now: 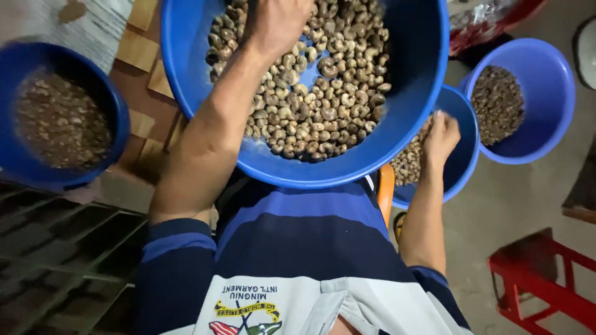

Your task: Peeling and sorting cashew nuts using a small knife.

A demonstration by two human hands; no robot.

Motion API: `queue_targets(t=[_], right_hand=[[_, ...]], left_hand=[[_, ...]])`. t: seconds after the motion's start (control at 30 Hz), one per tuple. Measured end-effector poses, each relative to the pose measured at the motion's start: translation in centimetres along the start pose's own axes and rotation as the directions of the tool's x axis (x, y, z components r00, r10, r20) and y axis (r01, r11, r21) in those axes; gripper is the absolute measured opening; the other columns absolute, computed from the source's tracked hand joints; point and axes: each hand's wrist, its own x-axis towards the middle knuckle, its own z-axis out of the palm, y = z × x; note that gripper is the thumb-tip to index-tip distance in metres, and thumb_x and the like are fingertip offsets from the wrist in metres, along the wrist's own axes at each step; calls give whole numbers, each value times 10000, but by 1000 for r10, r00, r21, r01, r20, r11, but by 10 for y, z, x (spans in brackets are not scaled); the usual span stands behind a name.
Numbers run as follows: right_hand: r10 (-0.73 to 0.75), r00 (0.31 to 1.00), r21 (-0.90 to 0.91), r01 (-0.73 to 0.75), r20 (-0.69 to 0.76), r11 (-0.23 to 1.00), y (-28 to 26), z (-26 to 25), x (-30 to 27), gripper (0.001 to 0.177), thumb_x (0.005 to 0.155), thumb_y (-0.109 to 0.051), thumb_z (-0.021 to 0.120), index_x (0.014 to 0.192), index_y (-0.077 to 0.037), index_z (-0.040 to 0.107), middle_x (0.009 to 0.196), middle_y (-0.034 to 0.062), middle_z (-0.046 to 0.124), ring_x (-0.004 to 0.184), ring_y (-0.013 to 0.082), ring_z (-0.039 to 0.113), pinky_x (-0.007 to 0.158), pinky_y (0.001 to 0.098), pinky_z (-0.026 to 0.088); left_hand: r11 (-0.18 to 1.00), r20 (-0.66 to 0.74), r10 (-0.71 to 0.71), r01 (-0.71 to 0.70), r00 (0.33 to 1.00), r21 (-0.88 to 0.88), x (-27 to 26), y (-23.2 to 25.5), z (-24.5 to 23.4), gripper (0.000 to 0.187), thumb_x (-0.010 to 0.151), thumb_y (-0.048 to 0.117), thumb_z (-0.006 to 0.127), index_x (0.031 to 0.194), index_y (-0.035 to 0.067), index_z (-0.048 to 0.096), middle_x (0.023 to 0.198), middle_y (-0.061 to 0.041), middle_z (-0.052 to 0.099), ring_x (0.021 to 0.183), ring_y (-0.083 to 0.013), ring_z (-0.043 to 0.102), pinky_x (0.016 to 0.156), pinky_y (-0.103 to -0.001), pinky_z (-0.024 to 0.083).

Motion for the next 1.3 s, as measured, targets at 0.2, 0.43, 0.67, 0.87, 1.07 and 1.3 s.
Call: queue_targets(t=[0.2, 0.43, 0.67, 0.87, 1.07, 1.3], right_hand=[[-5, 998, -7, 5, -57, 1000, -43, 10, -6, 206, 1124, -194, 621, 1190, 2, 616, 856, -6, 628, 692, 71, 585, 594, 219, 461], [-593, 784, -36, 608, 182, 793, -250, 110, 1, 129, 1220, -137, 630, 1244, -11, 648, 1039, 120, 688, 853, 177, 639, 748, 314, 533], [-534, 378, -224, 917, 756, 331, -260, 271, 21, 409, 864, -191, 740, 1225, -31, 634, 1114, 183, 672, 994, 375, 661, 777, 495, 554], [-315, 332, -315, 943, 889, 104, -210, 299, 9, 369, 934, -152, 642, 1280, -28, 623, 1223, 167, 590, 1167, 358, 541, 878, 461, 525], [-344, 361, -297, 928, 867, 225, -198, 284, 8, 307, 907, -64, 646, 1210, -19, 653, 1181, 187, 626, 1095, 368, 610, 843, 438, 543], [-292, 631, 185, 232, 719, 955, -256, 261, 20, 186, 1031, -21, 685, 1215, 0, 669, 1093, 124, 747, 937, 223, 737, 829, 339, 575]], left_hand=[[64, 311, -363, 357, 878, -932, 14, -14, -49, 241, 1085, 148, 611, 892, 25, 685, 724, -58, 636, 628, -156, 558, 567, -336, 465], [-22, 432, -422, 467, 797, -884, 30, -35, -88, 310, 1113, 319, 582, 1121, 71, 770, 890, -32, 844, 780, -101, 814, 680, -286, 641], [-138, 391, -480, 373, 785, -917, 33, -48, -105, 384, 1096, 328, 598, 1310, 27, 704, 985, -69, 823, 824, -143, 804, 717, -284, 643], [-111, 336, -533, 329, 777, -938, 26, -46, -94, 397, 1089, 353, 611, 1220, -1, 734, 987, -87, 801, 755, -142, 777, 638, -292, 587], [54, 487, -488, 581, 725, -812, 28, -48, -86, 435, 1078, 371, 570, 925, 48, 819, 769, -45, 829, 583, -122, 692, 591, -294, 531], [-176, 319, -536, 266, 782, -948, 37, -47, -100, 332, 1081, 295, 640, 1146, -10, 754, 991, -89, 821, 781, -122, 778, 685, -291, 623]])
